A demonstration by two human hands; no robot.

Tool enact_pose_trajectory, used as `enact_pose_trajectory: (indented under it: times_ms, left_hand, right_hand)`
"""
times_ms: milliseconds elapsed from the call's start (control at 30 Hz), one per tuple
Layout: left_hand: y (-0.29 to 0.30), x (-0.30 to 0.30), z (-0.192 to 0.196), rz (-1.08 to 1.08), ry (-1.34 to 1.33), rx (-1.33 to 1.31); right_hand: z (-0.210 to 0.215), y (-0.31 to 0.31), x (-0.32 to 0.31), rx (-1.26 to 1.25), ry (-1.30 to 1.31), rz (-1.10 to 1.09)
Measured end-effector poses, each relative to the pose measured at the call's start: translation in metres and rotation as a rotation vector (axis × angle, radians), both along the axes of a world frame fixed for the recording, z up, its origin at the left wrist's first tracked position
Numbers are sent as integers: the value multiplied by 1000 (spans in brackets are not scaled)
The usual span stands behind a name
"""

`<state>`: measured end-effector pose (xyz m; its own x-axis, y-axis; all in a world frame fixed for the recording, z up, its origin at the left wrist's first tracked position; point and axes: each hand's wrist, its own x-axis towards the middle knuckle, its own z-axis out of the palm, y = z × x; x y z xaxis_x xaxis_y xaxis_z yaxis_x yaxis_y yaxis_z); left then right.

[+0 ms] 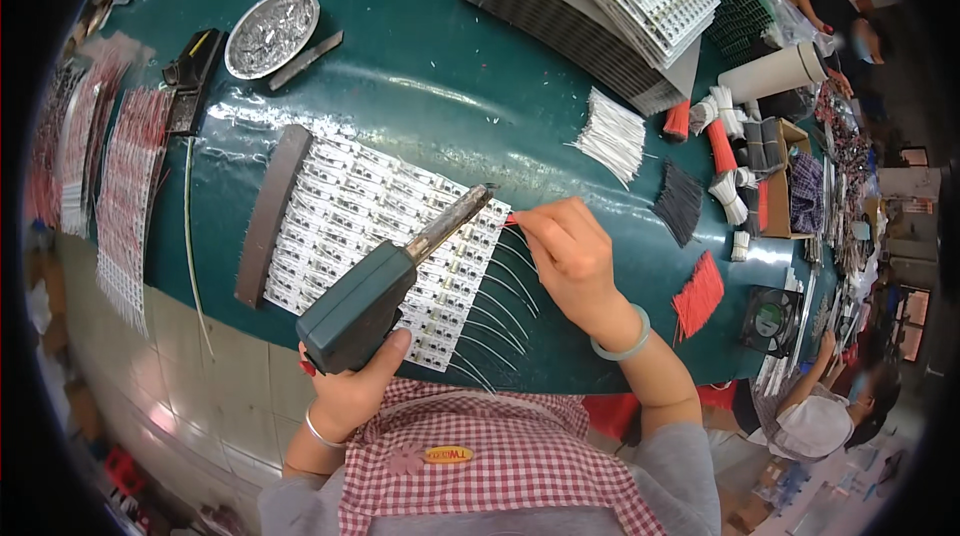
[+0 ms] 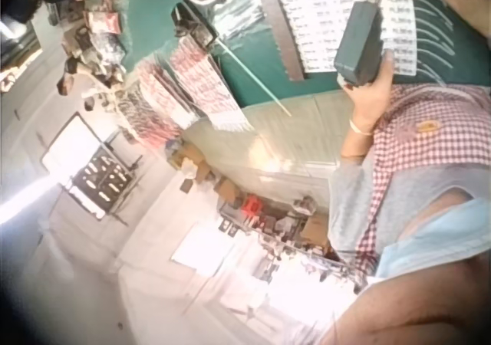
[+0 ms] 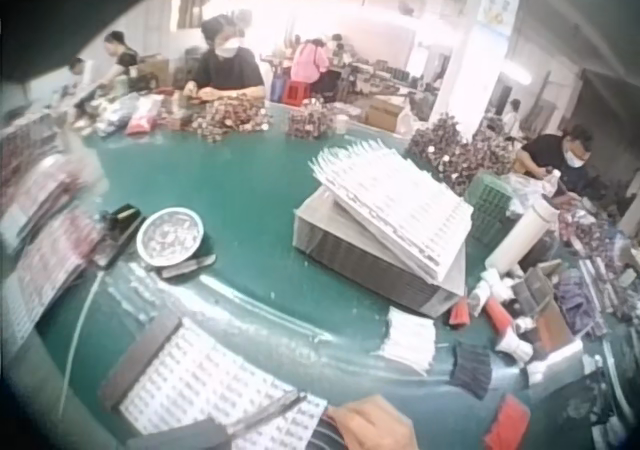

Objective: Gluing wires onto electrical component panels using a hot glue gun in an assembly line setting.

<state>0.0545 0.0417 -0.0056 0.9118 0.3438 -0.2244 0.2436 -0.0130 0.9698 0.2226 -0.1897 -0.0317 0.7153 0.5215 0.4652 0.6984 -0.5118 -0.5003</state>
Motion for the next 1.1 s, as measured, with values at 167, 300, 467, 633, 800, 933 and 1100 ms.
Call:
enact_pose_trajectory:
  times_ms: [167,300,467,633,800,933,1100]
  left_hand:
    - [-7,7,6,59,81,6]
    - [-9,8,4,-5,18,122]
    - [-13,14,-1,-46,-50,181]
    - [-12,21,6,-109,-25,177]
    - [-13,22,5,-126,-32,191]
    - [-14,22,6,-139,-15,187]
    - [-13,23,7,-164,-7,226]
  right_hand:
    - [-10,0,-2,-20,-2,0]
    - [-14,-2,-3,-35,-9,18]
    - [-15,-3,-1,-33,-8,28]
    - [-15,-2,-3,-42,45,21]
    - [-16,-1,-1,-54,-16,24]
    - [-16,-1,-1,-65,-13,24]
    - [-17,-2,-1,-79,-26,31]
